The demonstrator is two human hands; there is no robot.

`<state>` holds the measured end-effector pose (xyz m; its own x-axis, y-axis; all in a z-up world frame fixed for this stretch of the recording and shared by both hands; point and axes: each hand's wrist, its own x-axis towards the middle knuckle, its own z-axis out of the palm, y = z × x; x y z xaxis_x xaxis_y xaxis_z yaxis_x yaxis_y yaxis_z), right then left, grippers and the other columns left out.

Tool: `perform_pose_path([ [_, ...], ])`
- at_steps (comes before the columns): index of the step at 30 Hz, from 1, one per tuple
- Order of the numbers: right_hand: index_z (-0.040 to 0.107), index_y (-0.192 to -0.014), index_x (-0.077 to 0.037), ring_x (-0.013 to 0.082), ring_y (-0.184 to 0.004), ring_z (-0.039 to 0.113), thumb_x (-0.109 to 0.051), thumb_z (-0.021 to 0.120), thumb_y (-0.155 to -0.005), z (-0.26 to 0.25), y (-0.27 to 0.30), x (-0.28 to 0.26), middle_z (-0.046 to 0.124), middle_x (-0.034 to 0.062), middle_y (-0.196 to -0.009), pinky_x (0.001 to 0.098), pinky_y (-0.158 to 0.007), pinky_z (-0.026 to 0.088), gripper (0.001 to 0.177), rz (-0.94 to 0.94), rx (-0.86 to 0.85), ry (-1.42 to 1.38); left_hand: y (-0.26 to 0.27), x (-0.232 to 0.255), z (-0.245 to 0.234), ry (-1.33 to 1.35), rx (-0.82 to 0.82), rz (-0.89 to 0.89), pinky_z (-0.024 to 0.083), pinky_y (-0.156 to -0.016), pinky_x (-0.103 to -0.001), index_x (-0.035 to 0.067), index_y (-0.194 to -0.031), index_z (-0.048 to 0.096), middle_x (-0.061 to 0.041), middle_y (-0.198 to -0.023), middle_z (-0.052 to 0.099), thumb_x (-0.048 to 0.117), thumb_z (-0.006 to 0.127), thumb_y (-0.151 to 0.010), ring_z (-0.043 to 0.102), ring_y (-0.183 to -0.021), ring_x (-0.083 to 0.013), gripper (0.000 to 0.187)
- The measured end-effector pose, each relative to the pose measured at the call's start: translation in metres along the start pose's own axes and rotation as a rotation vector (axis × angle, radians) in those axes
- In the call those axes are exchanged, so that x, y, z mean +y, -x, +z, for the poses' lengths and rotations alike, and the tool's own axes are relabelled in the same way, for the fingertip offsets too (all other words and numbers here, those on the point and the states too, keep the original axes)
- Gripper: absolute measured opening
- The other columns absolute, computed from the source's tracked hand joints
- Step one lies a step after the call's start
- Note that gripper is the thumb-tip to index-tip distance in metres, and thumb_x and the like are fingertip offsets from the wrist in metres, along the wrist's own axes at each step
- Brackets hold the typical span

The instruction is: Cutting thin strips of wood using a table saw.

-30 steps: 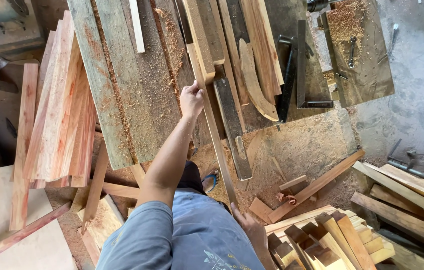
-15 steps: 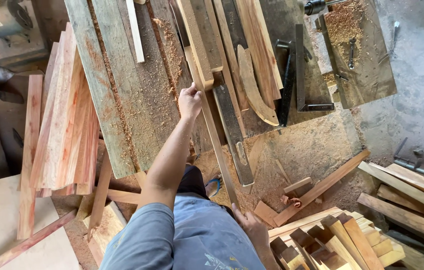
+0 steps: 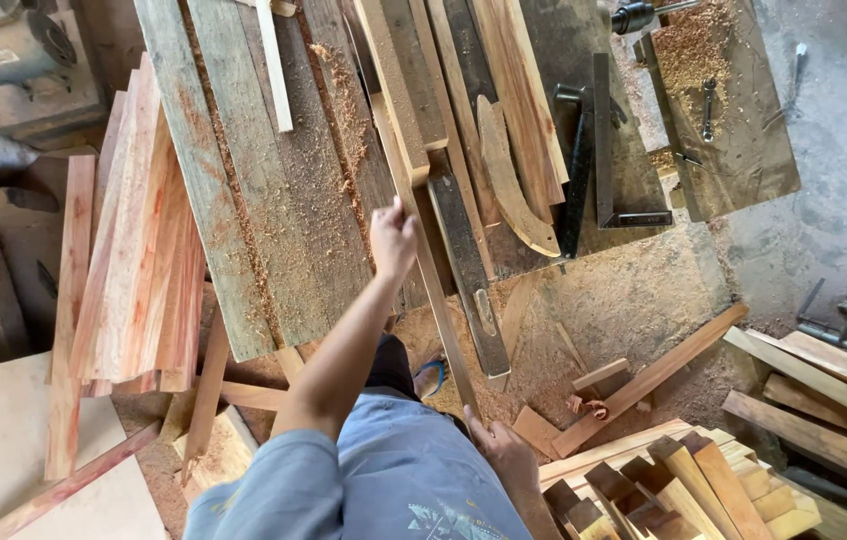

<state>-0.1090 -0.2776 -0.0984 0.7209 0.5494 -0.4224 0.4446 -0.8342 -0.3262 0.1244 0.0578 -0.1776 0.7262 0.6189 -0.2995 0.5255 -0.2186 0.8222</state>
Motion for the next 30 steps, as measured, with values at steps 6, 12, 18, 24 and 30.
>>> perform_pose_path([
  [6, 0.047, -0.151, -0.028, 0.0186, -0.072, 0.072, -0.029, 0.063, -0.096, 0.002, -0.001, 0.002, 0.062, 0.0039, -0.079, 0.0318, -0.061, 0.064, 0.057, -0.036, 0.021, 0.014, 0.031, -0.001, -0.005, 0.092, -0.017, -0.014, 0.056, -0.079, -0.024, 0.009, -0.128, 0.069, -0.004, -0.108, 0.061, 0.015, 0.070, -0.095, 0.061, -0.087, -0.0117, 0.034],
  [12, 0.050, -0.150, -0.024, 0.0198, -0.073, 0.072, -0.028, 0.063, -0.096, -0.005, -0.010, 0.000, 0.063, 0.0047, -0.080, 0.0322, -0.058, 0.063, 0.056, -0.080, 0.060, 0.020, 0.020, 0.001, -0.006, 0.037, -0.001, 0.005, 0.055, -0.080, -0.026, 0.009, -0.127, 0.071, -0.004, -0.107, 0.062, 0.017, 0.072, -0.094, 0.061, -0.088, -0.0124, 0.034],
  [18, 0.056, -0.145, -0.021, 0.0192, -0.068, 0.071, -0.030, 0.068, -0.092, -0.022, -0.024, -0.007, 0.064, 0.0051, -0.075, 0.0309, -0.053, 0.062, 0.055, -0.137, 0.115, 0.042, 0.006, 0.003, -0.008, 0.039, 0.011, 0.020, 0.056, -0.083, -0.028, 0.009, -0.123, 0.074, -0.005, -0.106, 0.061, 0.020, 0.073, -0.094, 0.062, -0.090, -0.0129, 0.030],
  [24, 0.055, -0.145, -0.022, 0.0143, -0.053, 0.066, -0.026, 0.075, -0.089, -0.009, -0.041, 0.001, 0.068, 0.0034, -0.067, 0.0279, -0.046, 0.058, 0.060, -0.099, 0.043, 0.061, -0.015, 0.003, -0.006, 0.012, 0.032, 0.003, 0.055, -0.083, -0.029, 0.010, -0.127, 0.072, -0.006, -0.107, 0.061, 0.020, 0.073, -0.095, 0.061, -0.092, -0.0141, 0.034],
  [30, 0.055, -0.146, -0.022, 0.0135, -0.049, 0.063, -0.022, 0.078, -0.086, -0.021, -0.056, -0.005, 0.069, 0.0049, -0.066, 0.0288, -0.047, 0.058, 0.065, -0.115, 0.040, 0.064, -0.026, 0.020, -0.013, 0.067, 0.027, -0.065, 0.058, -0.082, -0.030, 0.013, -0.132, 0.070, -0.007, -0.108, 0.061, 0.018, 0.072, -0.094, 0.064, -0.091, -0.0154, 0.038],
])
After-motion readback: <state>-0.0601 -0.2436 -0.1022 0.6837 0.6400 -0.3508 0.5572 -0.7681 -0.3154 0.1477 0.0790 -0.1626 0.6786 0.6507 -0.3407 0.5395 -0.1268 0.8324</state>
